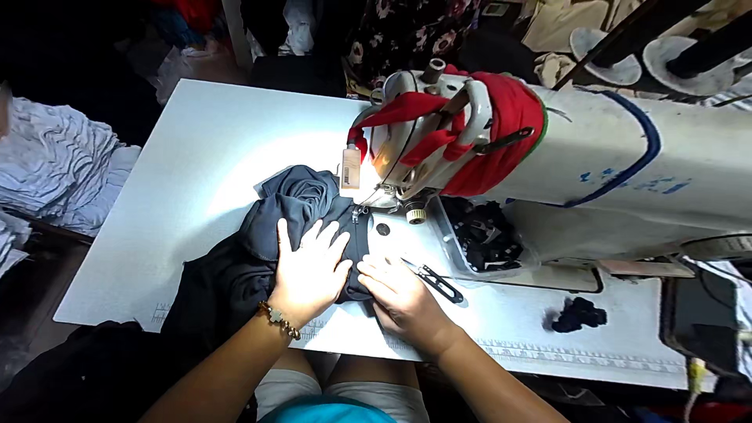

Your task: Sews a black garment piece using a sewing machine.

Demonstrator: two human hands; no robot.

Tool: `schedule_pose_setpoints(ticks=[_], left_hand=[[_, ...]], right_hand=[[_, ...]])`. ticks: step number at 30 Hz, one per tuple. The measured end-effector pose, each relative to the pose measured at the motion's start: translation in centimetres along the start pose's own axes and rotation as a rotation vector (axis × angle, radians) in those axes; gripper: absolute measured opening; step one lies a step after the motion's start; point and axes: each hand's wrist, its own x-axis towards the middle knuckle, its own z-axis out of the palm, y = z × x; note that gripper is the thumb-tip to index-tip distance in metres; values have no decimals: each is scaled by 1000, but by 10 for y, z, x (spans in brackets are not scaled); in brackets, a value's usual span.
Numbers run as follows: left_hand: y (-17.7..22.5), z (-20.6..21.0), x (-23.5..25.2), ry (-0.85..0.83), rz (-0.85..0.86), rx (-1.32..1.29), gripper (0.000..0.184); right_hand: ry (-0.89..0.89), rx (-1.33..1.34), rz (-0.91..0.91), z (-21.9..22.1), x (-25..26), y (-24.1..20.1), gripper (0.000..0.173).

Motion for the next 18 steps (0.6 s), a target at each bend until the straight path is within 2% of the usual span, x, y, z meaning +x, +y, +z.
schedule_pose_setpoints(ticks=[18], left_hand=[[-17, -1, 38, -118, -48, 33, 50]], right_hand=[[18, 13, 79, 13, 29, 22, 30]])
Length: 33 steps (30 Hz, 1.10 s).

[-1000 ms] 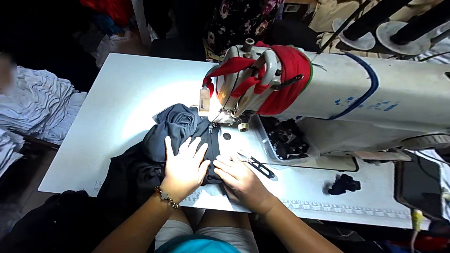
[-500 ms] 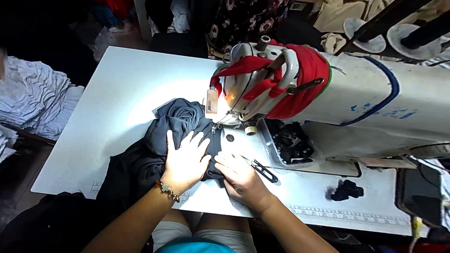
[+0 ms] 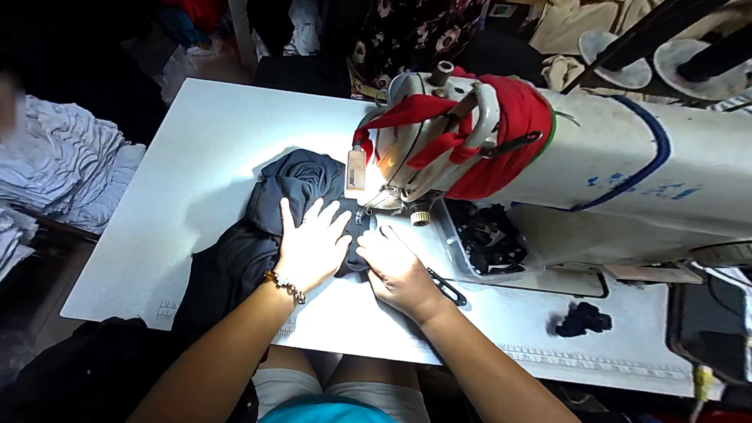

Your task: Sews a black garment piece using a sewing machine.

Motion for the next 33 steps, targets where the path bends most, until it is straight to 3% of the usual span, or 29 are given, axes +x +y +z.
schedule_pose_setpoints(ticks=[4, 9, 12, 15, 18, 21, 23, 33], left_hand=[[-8, -5, -3, 0, 50, -33, 48], [-26, -21, -26, 280, 466, -59, 31], [-7, -42, -54, 233, 681, -70, 33], [16, -46, -69, 184, 836, -274, 30], [19, -37, -62, 176, 712, -368, 26], [7, -11, -55, 138, 365, -145, 49], [4, 6, -58, 133, 226, -37, 52], [7, 10, -52, 131, 125, -19, 50]], right_hand=[[24, -11, -28, 3, 6, 8, 30], [20, -12, -50, 2, 6, 12, 30], [18, -20, -55, 3, 7, 12, 29], [-1, -13, -87, -3, 2, -8, 22], [71, 5, -91, -5, -22, -41, 14], [56, -11, -64, -8, -45, -53, 18], [33, -14, -46, -11, -51, -52, 20], [22, 27, -24, -8, -40, -40, 24]])
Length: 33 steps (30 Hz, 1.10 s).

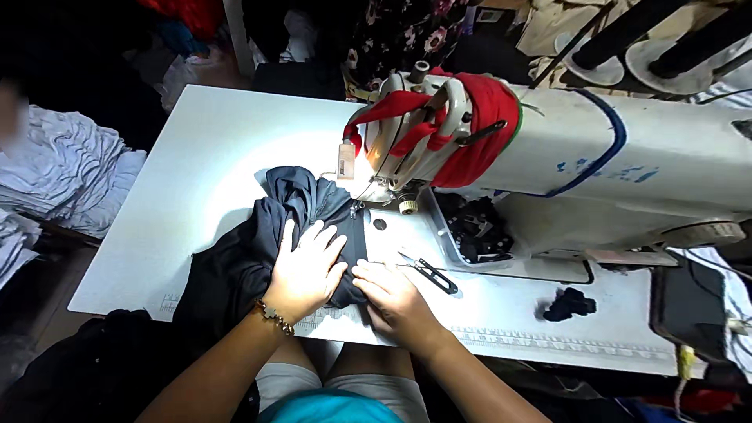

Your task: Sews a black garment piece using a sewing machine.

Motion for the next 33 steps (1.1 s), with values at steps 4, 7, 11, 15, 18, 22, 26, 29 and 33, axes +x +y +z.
schedule_pose_setpoints(ticks=[4, 7, 11, 15, 18, 22, 26, 29, 33], left_hand=[[-1, -1, 2, -25, -12, 5, 50], [-2, -1, 8, -45, -27, 1, 51], [-4, -4, 19, -70, -44, 4, 51], [-2, -6, 22, -94, -67, 10, 50], [-4, -5, 26, -91, -77, 4, 49], [-11, -4, 38, -112, -84, 6, 50], [-24, -1, 28, 105, 87, -72, 39], [-22, -19, 7, 166, 341, -172, 28], [1, -33, -12, 121, 450, -345, 21]], right_hand=[[-2, 0, 6, 1, 1, 1, 24], [-8, 2, 26, 1, 4, 6, 26], [-22, -10, 43, 2, 13, 12, 27], [-10, 3, 57, 2, 14, 14, 27], [-6, 3, 68, 3, 18, 18, 28], [-20, -13, 75, 5, 29, 27, 29], [-23, -22, 52, 6, 35, 36, 29], [-51, -37, 49, 4, 36, 31, 25], [-23, -30, 19, 1, 20, 3, 12]])
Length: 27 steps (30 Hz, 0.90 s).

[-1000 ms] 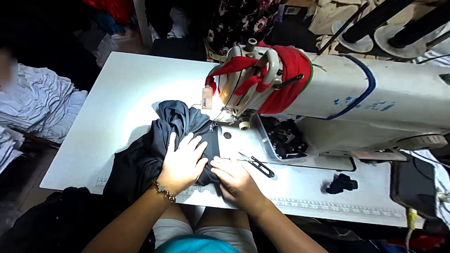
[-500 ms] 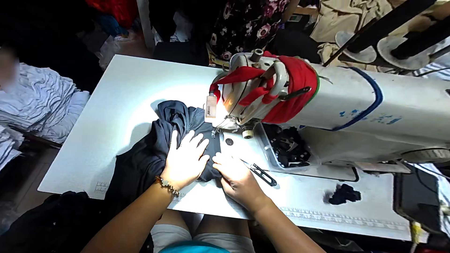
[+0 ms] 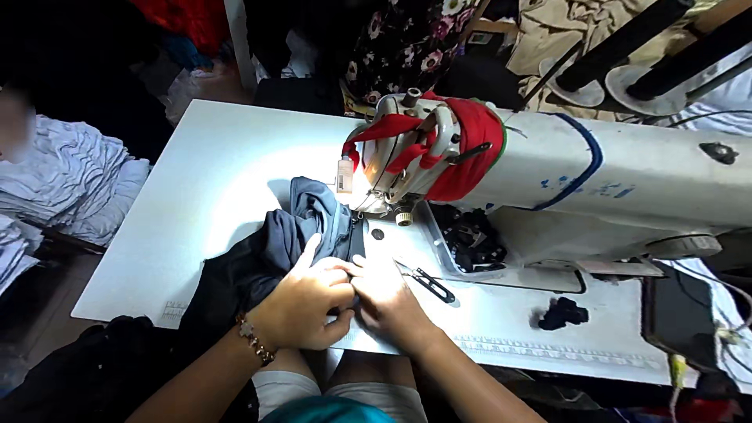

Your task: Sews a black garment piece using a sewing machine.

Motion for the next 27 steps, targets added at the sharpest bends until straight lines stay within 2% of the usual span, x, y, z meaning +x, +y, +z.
schedule_pose_setpoints(ticks=[3, 6, 12, 20, 27], left_hand=[[-3, 14, -6, -42, -240, 203, 46], [-7, 26, -10, -64, -391, 334, 49], [-3, 34, -13, -28, -423, 352, 48], [-15, 25, 5, -163, -509, 352, 49], [-17, 28, 5, -141, -519, 333, 49]], right_hand=[[7, -13, 34, -4, -25, -22, 12], [-13, -27, 57, -8, -36, -26, 15], [7, -13, 59, -7, -36, -23, 16], [28, -1, 87, -1, -18, -9, 21], [27, 4, 109, 0, -19, -8, 22]])
